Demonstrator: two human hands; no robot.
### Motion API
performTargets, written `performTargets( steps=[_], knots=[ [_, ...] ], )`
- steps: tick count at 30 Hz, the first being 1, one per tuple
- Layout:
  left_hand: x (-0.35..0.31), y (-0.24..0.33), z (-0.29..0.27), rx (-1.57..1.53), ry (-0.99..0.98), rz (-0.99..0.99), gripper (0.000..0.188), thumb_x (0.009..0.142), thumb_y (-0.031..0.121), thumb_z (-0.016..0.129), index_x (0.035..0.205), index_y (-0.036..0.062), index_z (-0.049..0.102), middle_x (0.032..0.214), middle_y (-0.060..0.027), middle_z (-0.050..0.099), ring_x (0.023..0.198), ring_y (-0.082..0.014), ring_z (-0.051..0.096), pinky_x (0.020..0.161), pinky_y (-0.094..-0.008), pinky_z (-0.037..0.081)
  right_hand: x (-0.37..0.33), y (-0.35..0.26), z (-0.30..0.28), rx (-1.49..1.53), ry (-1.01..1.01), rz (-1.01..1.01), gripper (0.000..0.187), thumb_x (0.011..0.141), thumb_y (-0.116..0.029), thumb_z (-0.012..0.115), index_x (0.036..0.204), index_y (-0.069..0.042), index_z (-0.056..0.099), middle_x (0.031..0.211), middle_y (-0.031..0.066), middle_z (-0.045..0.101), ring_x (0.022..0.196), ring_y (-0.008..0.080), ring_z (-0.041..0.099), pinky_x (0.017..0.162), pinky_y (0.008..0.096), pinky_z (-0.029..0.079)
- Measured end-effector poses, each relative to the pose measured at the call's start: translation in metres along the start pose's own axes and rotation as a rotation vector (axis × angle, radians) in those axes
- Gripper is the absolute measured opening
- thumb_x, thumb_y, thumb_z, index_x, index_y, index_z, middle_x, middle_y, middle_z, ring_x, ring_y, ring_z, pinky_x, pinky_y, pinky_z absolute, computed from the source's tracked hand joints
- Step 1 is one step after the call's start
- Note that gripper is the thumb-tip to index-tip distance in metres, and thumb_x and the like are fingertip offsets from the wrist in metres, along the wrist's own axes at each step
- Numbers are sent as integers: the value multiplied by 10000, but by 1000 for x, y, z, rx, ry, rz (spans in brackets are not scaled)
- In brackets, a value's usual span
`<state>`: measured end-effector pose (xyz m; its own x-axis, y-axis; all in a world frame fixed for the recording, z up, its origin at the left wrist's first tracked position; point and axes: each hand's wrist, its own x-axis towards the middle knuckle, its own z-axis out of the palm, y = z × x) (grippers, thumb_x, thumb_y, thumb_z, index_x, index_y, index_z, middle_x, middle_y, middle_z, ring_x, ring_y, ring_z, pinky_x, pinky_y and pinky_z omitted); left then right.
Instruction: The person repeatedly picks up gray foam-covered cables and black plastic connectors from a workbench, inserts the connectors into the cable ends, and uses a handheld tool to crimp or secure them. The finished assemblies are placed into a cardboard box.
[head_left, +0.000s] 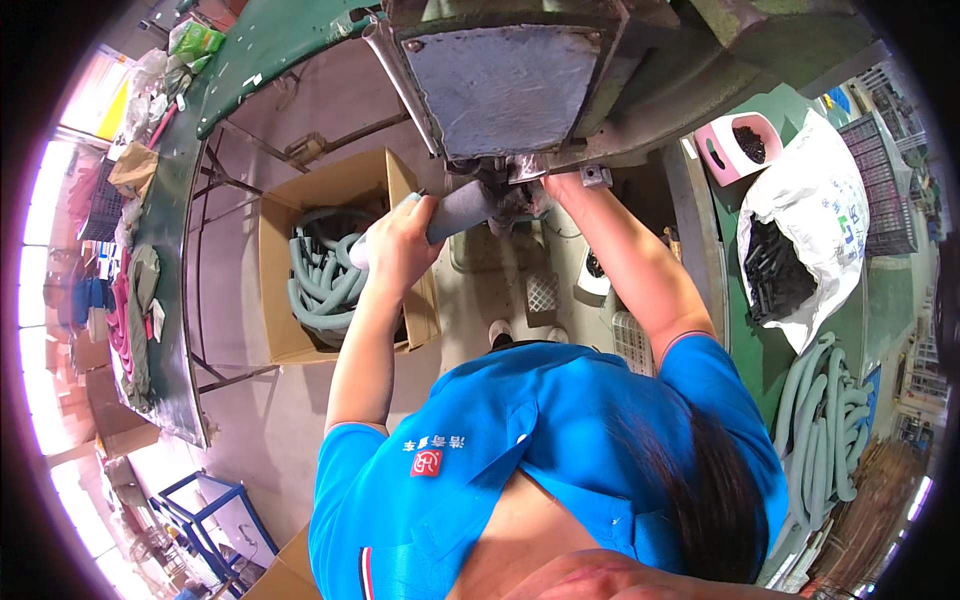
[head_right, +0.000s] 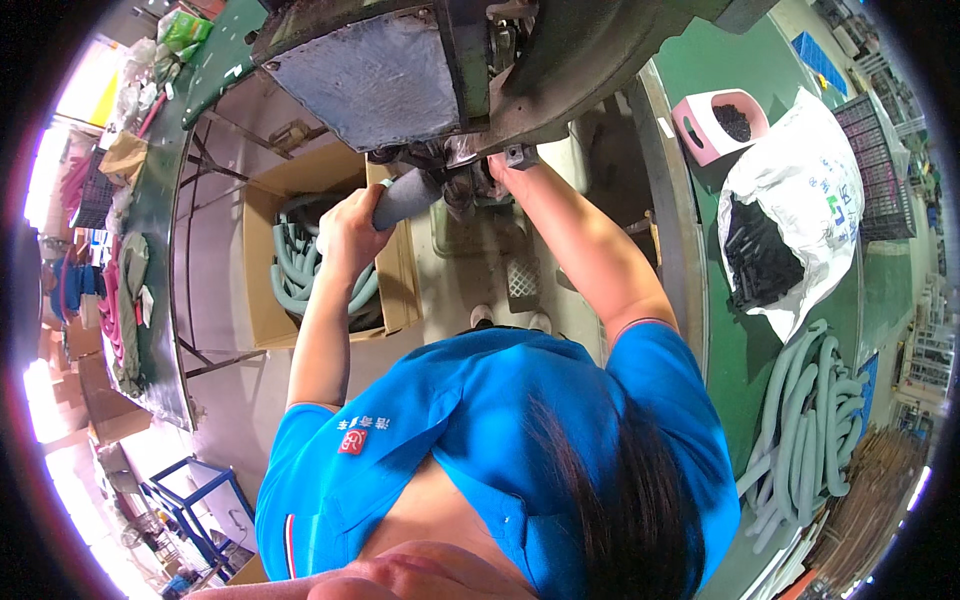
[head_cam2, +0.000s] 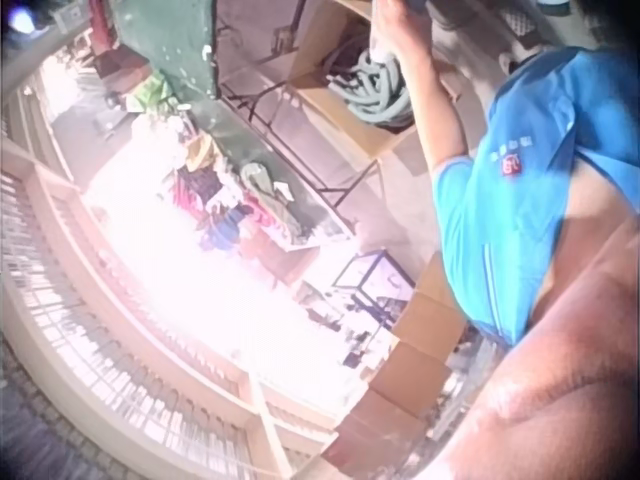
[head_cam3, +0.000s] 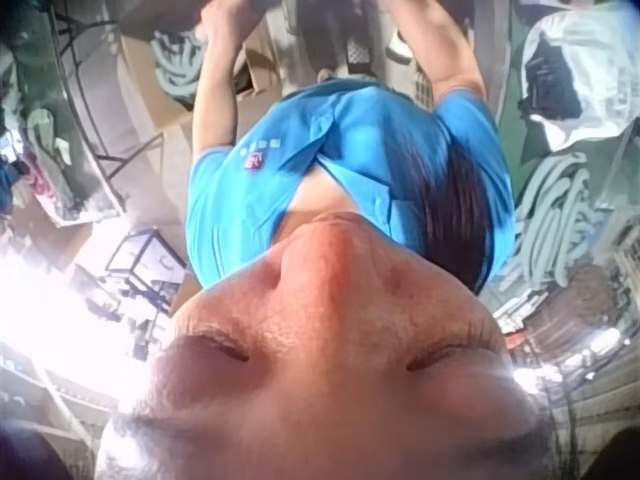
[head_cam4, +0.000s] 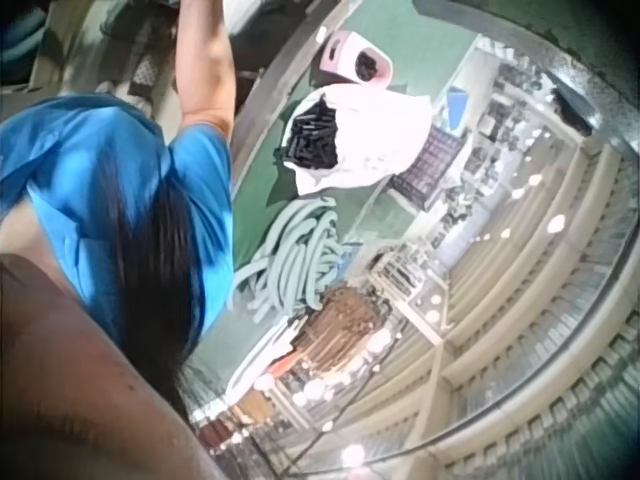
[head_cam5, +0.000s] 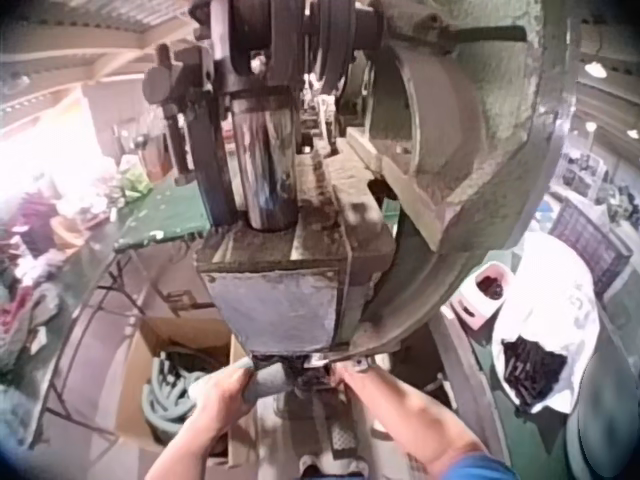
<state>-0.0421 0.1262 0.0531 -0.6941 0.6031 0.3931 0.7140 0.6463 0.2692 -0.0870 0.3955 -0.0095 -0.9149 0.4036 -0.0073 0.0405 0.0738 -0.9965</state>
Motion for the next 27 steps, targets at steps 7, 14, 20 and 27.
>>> performTargets(
  steps=[7,14,20,27],
  knots=[
    [-4,10,5,-82,-108,-161,337,667,160,688,979,98,575,790,-131,632,751,-341,630,646,-433,505,4,-2,3,-116,56,-86,142,854,-216,620,829,-76,617,796,44,634,727,138,571,656,279,451],
    [-6,-4,31,-99,-289,-272,528,630,203,718,1126,72,591,846,-197,653,802,-360,638,716,-429,511,-4,-3,11,-199,113,-167,160,864,-228,603,826,-75,625,816,47,636,756,151,572,681,291,450],
    [12,-9,14,-46,-390,-208,539,641,218,736,1141,79,591,885,-200,658,847,-358,639,742,-430,512,-18,1,8,-232,167,-200,178,872,-239,588,823,-74,631,834,49,638,781,162,573,702,301,448],
    [13,-12,11,-46,-408,-198,546,654,223,721,1164,82,585,912,-192,663,881,-350,639,778,-421,509,-27,-1,5,-266,198,-224,202,882,-252,570,820,-72,638,855,52,639,809,175,574,728,313,447]
  ],
)
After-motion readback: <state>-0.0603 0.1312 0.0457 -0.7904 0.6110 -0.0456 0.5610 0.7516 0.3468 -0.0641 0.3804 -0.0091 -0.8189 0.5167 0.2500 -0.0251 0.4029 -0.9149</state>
